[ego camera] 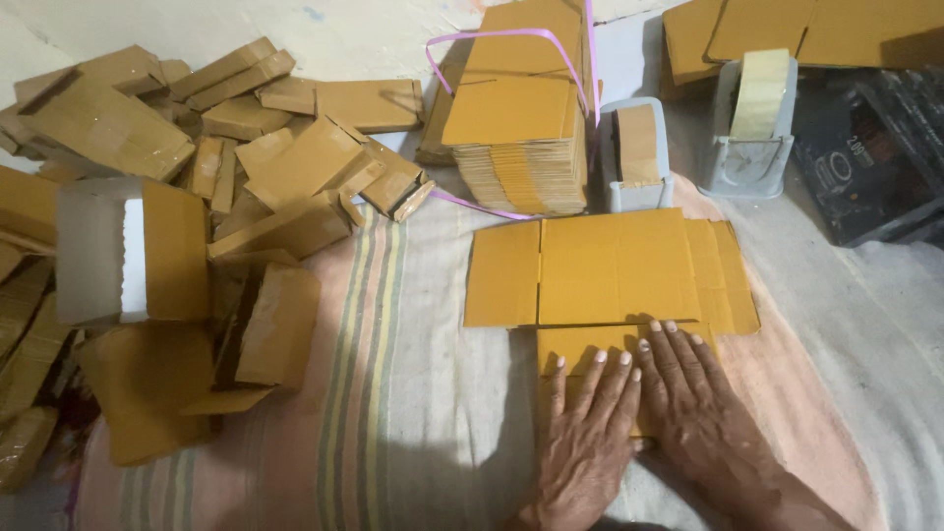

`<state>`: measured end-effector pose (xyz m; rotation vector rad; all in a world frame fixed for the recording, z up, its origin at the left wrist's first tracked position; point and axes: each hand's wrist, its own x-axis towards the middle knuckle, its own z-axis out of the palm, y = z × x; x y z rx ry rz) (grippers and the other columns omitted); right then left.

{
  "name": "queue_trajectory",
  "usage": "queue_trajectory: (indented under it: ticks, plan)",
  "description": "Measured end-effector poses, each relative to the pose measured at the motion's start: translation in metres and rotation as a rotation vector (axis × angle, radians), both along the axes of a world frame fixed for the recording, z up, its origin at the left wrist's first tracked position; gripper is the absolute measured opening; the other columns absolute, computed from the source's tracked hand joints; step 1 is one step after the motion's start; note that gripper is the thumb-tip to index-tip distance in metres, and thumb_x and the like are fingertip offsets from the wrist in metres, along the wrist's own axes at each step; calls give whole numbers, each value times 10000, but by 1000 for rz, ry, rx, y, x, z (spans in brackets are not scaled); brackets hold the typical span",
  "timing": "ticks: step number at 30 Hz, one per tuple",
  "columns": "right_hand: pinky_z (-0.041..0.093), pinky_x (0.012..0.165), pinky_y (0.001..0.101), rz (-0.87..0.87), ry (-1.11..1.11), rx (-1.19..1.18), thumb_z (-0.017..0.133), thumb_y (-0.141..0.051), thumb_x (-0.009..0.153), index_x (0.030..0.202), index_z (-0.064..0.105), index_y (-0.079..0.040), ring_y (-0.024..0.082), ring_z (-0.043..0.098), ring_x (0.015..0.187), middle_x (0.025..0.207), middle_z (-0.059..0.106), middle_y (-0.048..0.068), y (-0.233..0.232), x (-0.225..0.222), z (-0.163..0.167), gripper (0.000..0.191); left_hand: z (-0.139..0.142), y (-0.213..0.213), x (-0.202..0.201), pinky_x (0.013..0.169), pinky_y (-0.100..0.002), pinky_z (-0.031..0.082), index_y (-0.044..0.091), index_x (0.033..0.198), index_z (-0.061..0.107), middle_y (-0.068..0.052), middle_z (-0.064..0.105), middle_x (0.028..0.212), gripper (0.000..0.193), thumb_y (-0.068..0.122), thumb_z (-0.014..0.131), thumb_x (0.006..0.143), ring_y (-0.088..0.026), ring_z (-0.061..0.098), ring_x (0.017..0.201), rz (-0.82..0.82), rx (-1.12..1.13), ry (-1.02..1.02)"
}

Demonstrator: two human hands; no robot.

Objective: The person folds flat cardboard sheets into small rectangular boxes by hand. They repeatedly fold the side flaps, crease the edges, and form the box shape, then place the finished box aside. The process is repeated for multiple boxes.

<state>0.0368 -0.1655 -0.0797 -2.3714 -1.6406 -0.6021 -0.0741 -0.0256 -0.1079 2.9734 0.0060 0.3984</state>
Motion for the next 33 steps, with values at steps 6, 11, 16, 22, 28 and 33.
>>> queue_trajectory:
  ticks: [6, 11, 16, 22, 28, 33]
  plan:
    - [168, 1258, 479, 6, 186, 31, 627, -617, 777, 1573, 231, 101, 391, 173, 1575, 1634, 266, 326, -30, 13, 21, 1142, -2, 31, -14, 1261, -569, 18, -4, 1607, 296, -202, 204, 1717, 981, 381, 788, 850, -353, 123, 1608, 29, 64, 32]
    - [148, 1271, 494, 38, 86, 92, 556, -585, 851, 1562, 242, 128, 411, 186, 1569, 1632, 267, 323, -21, 6, 21, 1055, 12, 30, -14, 1255, -582, -14, -38, 1585, 269, -229, 191, 1701, 983, 390, 774, 858, -356, 106, 1597, 20, -60, 64]
    - [106, 1276, 553, 90, 122, -34, 468, -484, 994, 1538, 231, 141, 436, 149, 1568, 1623, 228, 342, 14, -9, 15, 862, 19, 1, 3, 1257, -582, -28, -73, 1565, 291, -227, 218, 1688, 958, 344, 767, 846, -350, 111, 1597, 26, 1, 92]
    - [130, 1202, 522, 101, 142, -115, 510, -518, 811, 1470, 286, 136, 422, 178, 1512, 1580, 274, 322, 2, 0, 31, 955, 17, 12, -7, 1292, -550, 28, -88, 1587, 306, -251, 232, 1710, 890, 398, 668, 935, -362, 138, 1614, 9, -121, 0]
    - [125, 1202, 480, 67, 253, 6, 443, -540, 937, 1491, 288, 96, 405, 184, 1502, 1576, 259, 303, -14, 9, 27, 858, 13, 32, -13, 1267, -527, 28, -121, 1559, 247, -317, 168, 1680, 768, 416, 483, 1064, -417, 97, 1589, 63, -244, 74]
    - [138, 1214, 465, -67, 177, 3, 345, -458, 991, 1493, 329, 6, 368, 222, 1492, 1552, 304, 272, 0, 8, 10, 683, 6, 29, 21, 1272, -530, 28, -65, 1565, 280, -276, 214, 1682, 616, 337, 318, 1099, -405, 112, 1588, 170, -183, 87]
